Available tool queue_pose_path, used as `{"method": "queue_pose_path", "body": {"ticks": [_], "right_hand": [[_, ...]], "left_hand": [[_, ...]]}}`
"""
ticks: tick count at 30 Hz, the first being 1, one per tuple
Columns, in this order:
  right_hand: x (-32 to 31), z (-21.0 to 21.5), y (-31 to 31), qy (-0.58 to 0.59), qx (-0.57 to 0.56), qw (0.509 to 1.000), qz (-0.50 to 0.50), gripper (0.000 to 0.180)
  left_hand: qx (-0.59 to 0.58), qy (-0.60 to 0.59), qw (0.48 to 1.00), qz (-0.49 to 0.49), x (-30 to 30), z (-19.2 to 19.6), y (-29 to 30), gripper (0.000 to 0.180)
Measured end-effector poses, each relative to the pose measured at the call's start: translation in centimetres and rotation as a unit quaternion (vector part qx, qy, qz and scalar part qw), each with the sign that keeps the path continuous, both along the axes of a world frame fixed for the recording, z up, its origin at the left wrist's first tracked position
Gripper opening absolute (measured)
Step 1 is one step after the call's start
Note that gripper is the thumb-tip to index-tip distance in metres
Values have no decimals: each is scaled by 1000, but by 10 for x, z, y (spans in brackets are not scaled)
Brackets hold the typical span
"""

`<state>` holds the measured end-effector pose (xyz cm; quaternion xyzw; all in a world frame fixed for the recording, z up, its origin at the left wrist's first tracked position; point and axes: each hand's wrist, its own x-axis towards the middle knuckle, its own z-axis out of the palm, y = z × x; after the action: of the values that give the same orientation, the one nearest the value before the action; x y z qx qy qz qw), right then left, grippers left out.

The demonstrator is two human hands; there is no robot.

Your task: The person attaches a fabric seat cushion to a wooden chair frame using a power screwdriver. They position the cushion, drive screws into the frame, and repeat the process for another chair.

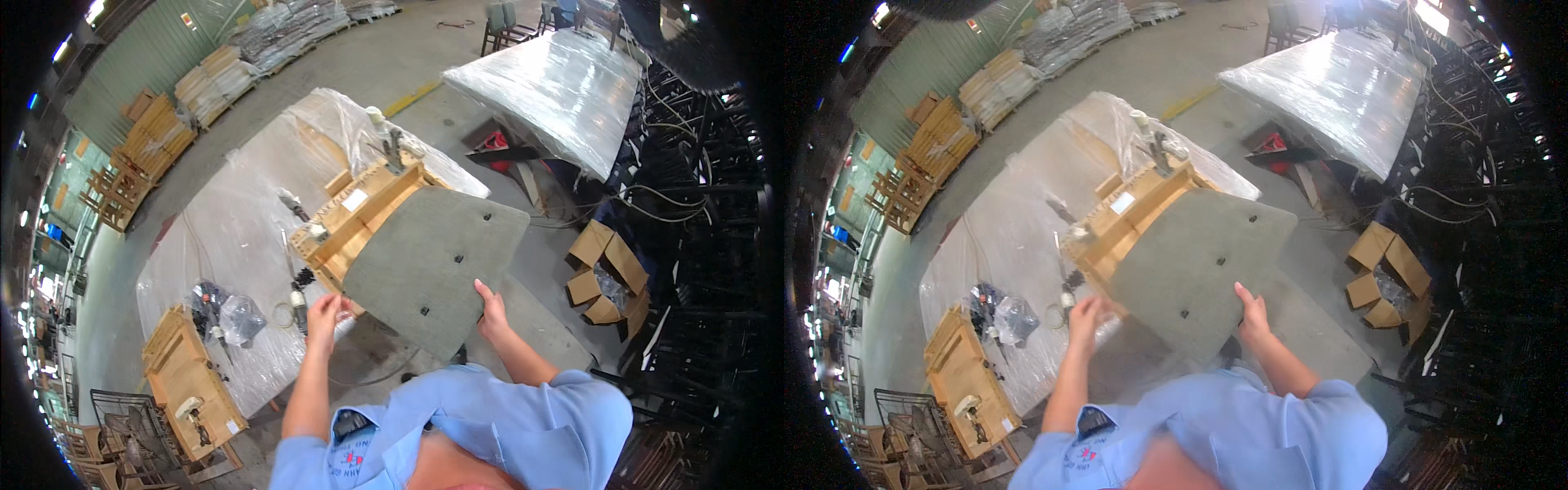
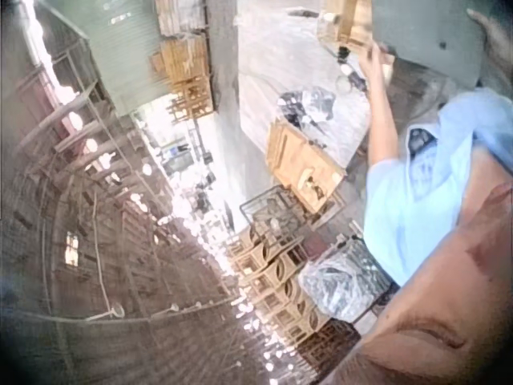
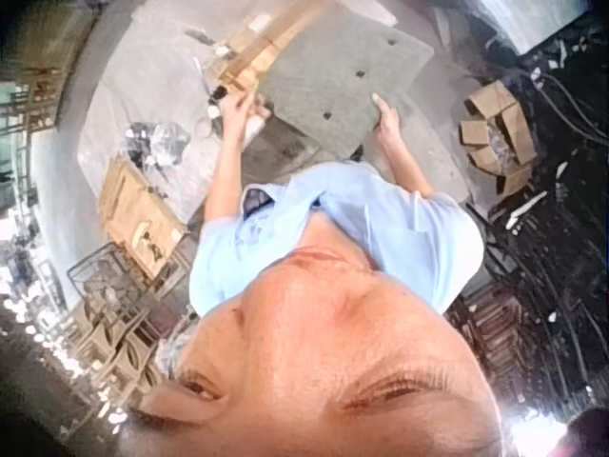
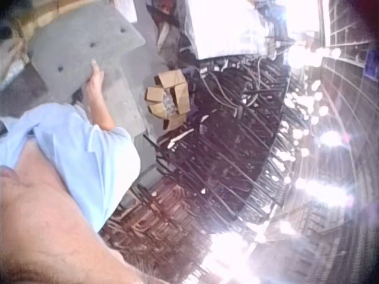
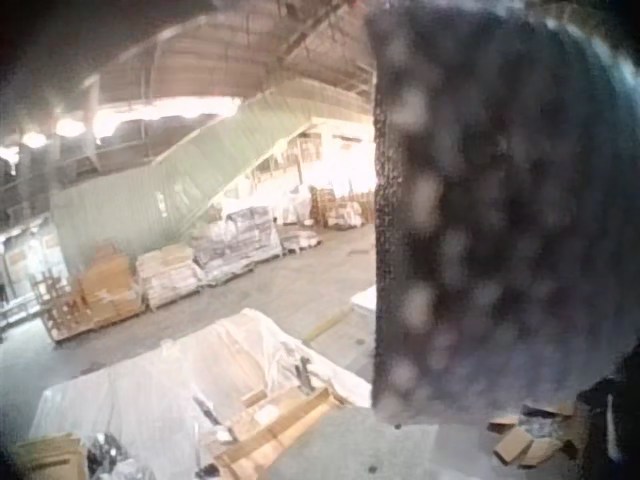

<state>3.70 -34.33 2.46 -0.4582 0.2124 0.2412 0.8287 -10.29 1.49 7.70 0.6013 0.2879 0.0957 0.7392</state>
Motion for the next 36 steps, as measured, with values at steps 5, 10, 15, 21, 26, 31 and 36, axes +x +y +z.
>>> {"method": "queue_pose_path", "body": {"ticks": [5, 10, 15, 21, 26, 31, 36], "right_hand": [[48, -46, 75, -17, -47, 998, 36, 81], [90, -32, 103, 70, -169, 885, 428, 91], [119, -50, 50, -70, -263, 901, 337, 70], [213, -42, 14, -525, -513, 678, 35, 26], [261, -30, 23, -640, -442, 602, 183, 20], [277, -33, 34, -665, -445, 548, 242, 26], [306, -38, 100, -651, -456, 568, 216, 25]], "left_hand": [[-67, 22, 992, 104, -72, -40, 3, 24], [-123, 57, 983, 125, -96, -73, -26, 25], [-121, 83, 979, 144, -42, -87, -72, 32], [-16, 49, 928, 368, 40, -120, -107, 43], [157, 101, 828, 530, 84, -153, -116, 47], [194, 99, 771, 599, 106, -159, -116, 49], [311, 249, 702, 590, 151, -146, -60, 53]]}}
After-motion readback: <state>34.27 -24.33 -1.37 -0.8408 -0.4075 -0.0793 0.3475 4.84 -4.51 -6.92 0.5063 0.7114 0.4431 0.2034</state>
